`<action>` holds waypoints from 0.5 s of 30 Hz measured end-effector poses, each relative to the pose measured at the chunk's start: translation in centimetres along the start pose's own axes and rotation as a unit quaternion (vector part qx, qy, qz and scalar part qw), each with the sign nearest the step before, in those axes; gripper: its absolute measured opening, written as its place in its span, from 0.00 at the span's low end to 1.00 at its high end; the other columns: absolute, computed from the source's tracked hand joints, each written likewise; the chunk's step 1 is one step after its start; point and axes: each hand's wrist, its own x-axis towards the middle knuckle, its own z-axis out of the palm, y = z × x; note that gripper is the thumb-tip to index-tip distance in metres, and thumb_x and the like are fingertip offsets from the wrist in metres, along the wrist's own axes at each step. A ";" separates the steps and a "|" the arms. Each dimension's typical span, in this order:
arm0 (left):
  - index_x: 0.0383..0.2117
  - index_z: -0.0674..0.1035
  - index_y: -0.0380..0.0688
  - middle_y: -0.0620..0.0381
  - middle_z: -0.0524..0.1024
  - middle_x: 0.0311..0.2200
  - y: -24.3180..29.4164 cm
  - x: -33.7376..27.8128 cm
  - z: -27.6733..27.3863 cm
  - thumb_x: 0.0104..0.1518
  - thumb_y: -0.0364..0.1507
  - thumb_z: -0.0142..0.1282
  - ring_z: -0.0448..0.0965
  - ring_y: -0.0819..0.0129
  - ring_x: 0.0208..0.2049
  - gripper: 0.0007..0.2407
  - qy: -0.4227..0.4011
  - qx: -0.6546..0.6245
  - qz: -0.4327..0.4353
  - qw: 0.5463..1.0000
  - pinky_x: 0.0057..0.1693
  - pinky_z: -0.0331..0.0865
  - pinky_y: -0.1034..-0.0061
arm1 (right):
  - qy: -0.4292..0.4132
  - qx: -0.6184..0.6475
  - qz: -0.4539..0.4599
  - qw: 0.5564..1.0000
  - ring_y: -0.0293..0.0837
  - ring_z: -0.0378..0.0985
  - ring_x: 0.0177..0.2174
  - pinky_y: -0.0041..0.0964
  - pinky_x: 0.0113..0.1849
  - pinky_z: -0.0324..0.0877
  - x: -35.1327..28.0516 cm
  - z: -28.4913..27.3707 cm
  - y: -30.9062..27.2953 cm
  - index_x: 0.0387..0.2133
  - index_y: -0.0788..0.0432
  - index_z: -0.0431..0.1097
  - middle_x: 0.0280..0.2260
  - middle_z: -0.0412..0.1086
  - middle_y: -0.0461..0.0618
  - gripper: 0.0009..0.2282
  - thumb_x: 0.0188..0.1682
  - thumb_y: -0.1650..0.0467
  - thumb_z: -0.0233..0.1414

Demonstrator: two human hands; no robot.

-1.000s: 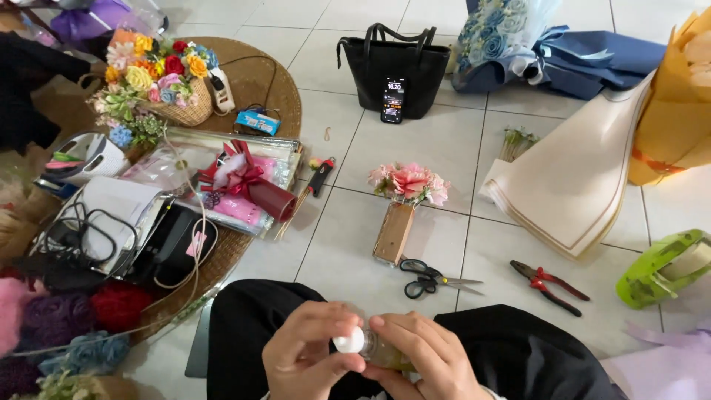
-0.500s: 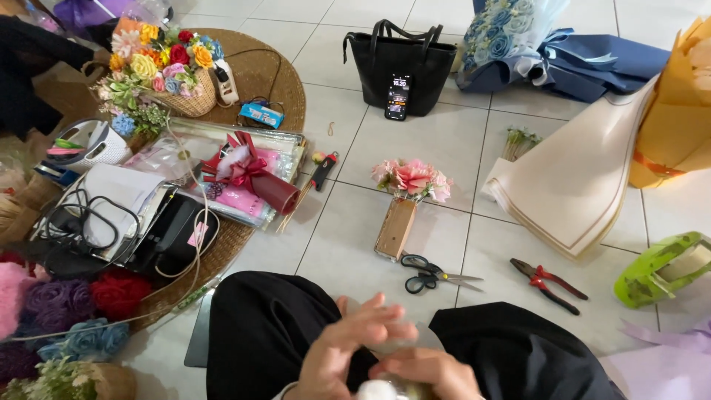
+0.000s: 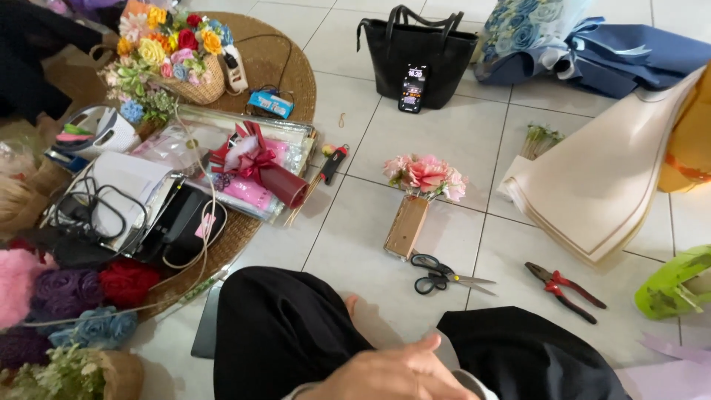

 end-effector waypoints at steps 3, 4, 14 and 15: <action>0.20 0.79 0.45 0.56 0.80 0.34 -1.8 -0.2 -0.8 0.55 0.33 0.50 0.80 0.71 0.35 0.10 0.034 -0.001 -0.053 0.998 0.54 0.65 0.72 | -0.115 0.053 0.083 0.989 0.40 0.73 0.41 0.32 0.45 0.64 0.8 -0.4 0.6 0.46 0.55 0.61 0.42 0.69 0.46 0.26 0.35 0.60 0.60; 0.17 0.80 0.45 0.57 0.81 0.33 -2.4 -0.2 -1.0 0.54 0.32 0.51 0.81 0.73 0.33 0.11 0.047 -0.001 -0.070 0.996 0.53 0.68 0.74 | -0.154 0.069 0.109 0.980 0.39 0.73 0.43 0.32 0.47 0.63 1.2 -0.5 0.9 0.48 0.55 0.60 0.44 0.69 0.46 0.29 0.34 0.60 0.62; 0.48 0.60 0.25 0.40 0.67 0.38 -16.2 -8.3 -23.9 0.43 0.08 0.35 0.70 0.50 0.39 0.21 0.556 0.343 -0.149 0.742 0.51 0.63 0.63 | 0.355 -0.170 0.310 0.865 0.33 0.61 0.17 0.25 0.26 0.61 -2.0 -12.4 8.5 0.24 0.63 0.69 0.21 0.66 0.48 0.12 0.57 0.78 0.62; 0.48 0.60 0.25 0.40 0.67 0.38 -18.6 -12.2 -24.7 0.43 0.08 0.35 0.70 0.50 0.39 0.21 0.552 0.342 -0.150 0.746 0.51 0.63 0.63 | 0.357 -0.172 0.314 0.863 0.33 0.61 0.17 0.25 0.26 0.61 -2.5 -12.5 10.0 0.24 0.63 0.69 0.21 0.66 0.48 0.12 0.57 0.78 0.62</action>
